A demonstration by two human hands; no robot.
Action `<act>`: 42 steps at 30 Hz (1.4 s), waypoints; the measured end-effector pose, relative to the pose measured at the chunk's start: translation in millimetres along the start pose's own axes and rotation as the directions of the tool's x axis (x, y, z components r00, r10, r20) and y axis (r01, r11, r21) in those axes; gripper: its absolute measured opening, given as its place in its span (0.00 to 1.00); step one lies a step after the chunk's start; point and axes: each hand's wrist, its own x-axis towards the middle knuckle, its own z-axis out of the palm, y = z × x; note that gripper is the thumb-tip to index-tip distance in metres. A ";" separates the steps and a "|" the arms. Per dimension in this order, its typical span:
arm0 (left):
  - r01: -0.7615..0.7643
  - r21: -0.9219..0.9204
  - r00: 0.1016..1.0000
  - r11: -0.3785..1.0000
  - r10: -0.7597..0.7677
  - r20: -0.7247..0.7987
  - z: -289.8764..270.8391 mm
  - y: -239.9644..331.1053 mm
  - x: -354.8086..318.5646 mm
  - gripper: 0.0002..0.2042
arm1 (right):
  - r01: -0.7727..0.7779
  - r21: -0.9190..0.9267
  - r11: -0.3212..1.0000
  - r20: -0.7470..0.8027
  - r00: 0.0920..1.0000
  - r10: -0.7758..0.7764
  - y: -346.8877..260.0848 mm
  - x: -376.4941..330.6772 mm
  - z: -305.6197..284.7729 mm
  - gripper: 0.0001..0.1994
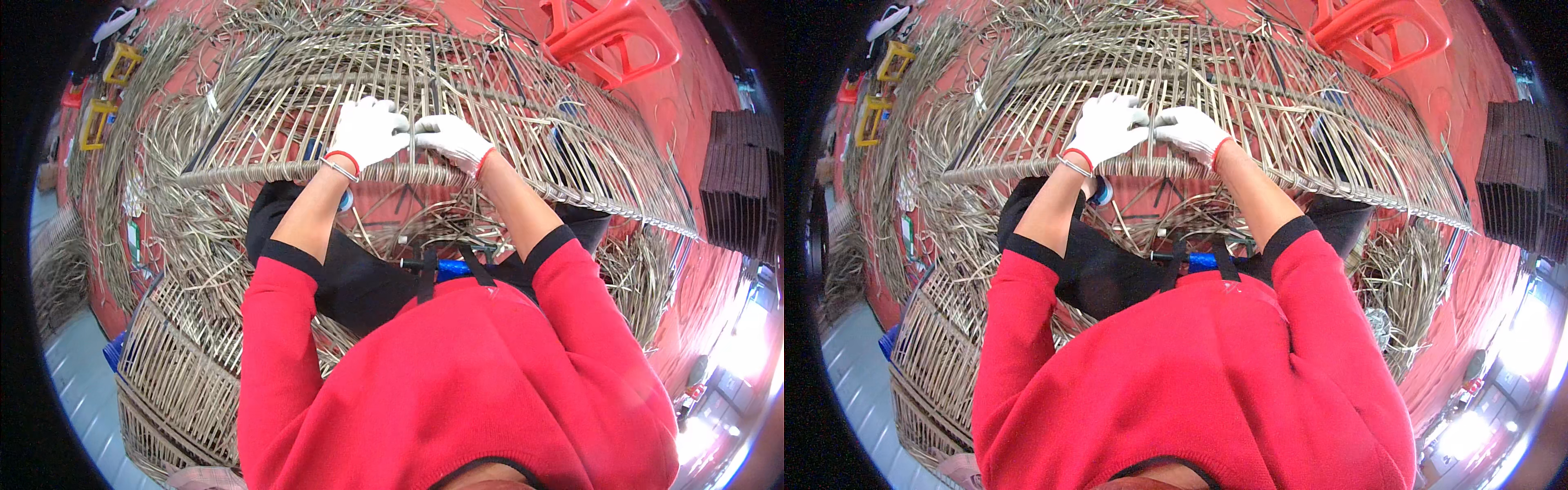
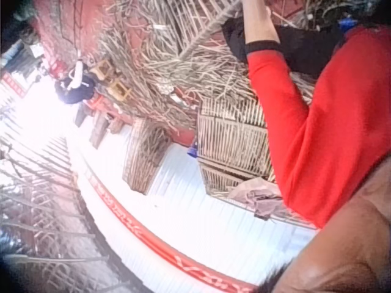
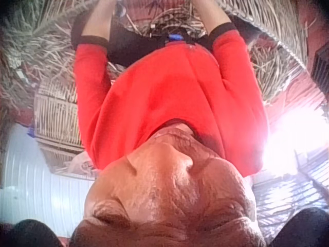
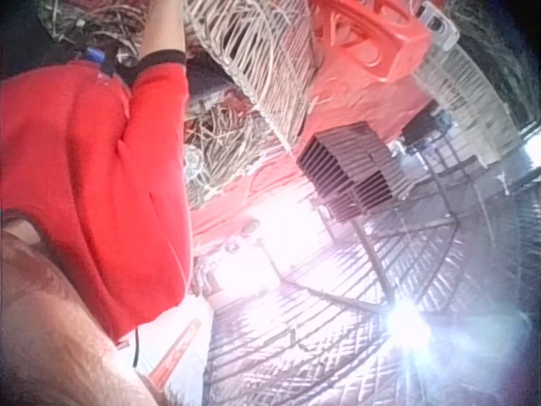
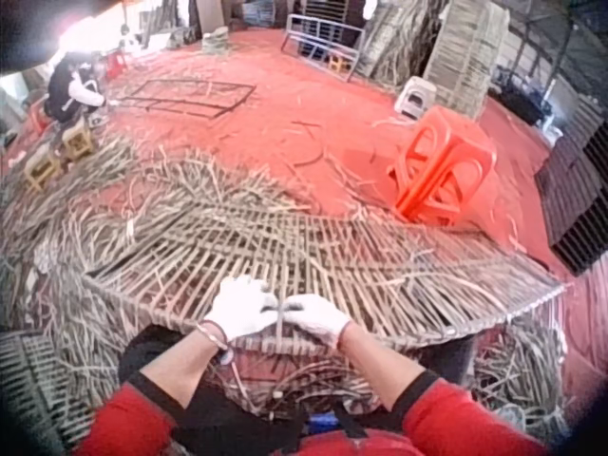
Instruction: The person weaves thin dried plant strips into a large circular basket frame using both hands. They repeatedly thread and pull the strips through the existing weave to build up the basket wall.
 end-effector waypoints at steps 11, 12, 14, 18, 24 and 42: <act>-0.030 -0.021 0.829 0.999 0.013 -0.559 -34.2 -27.3 -5.4 0.11 | 0.264 -0.551 0.792 -0.086 0.926 -0.368 -32.0 9.7 31.2 0.19; 0.072 0.030 0.787 0.997 -0.038 -0.616 -29.3 -25.6 -8.1 0.11 | 0.198 -0.547 0.813 -0.113 0.945 -0.306 -33.8 11.5 31.0 0.19; 0.238 0.073 0.668 0.968 -0.109 -0.736 -18.9 -23.3 -11.3 0.09 | 0.088 -0.741 0.666 -0.204 0.915 -0.348 -33.3 16.3 35.3 0.18; 0.260 -0.138 0.964 0.956 -0.248 0.099 3.5 -15.2 -17.8 0.11 | 0.007 -0.953 0.304 -0.108 0.926 -0.361 -21.4 26.6 54.9 0.13; 0.256 -0.120 0.962 0.959 -0.265 -0.065 22.7 -15.0 -19.1 0.21 | -0.127 -0.838 0.531 -0.364 0.855 -0.369 -10.4 29.8 56.2 0.13; -0.044 -0.345 0.985 0.938 -0.016 -0.170 40.2 -41.3 -13.8 0.09 | -0.027 -0.594 0.804 -0.090 0.995 -0.034 -8.2 43.8 37.7 0.18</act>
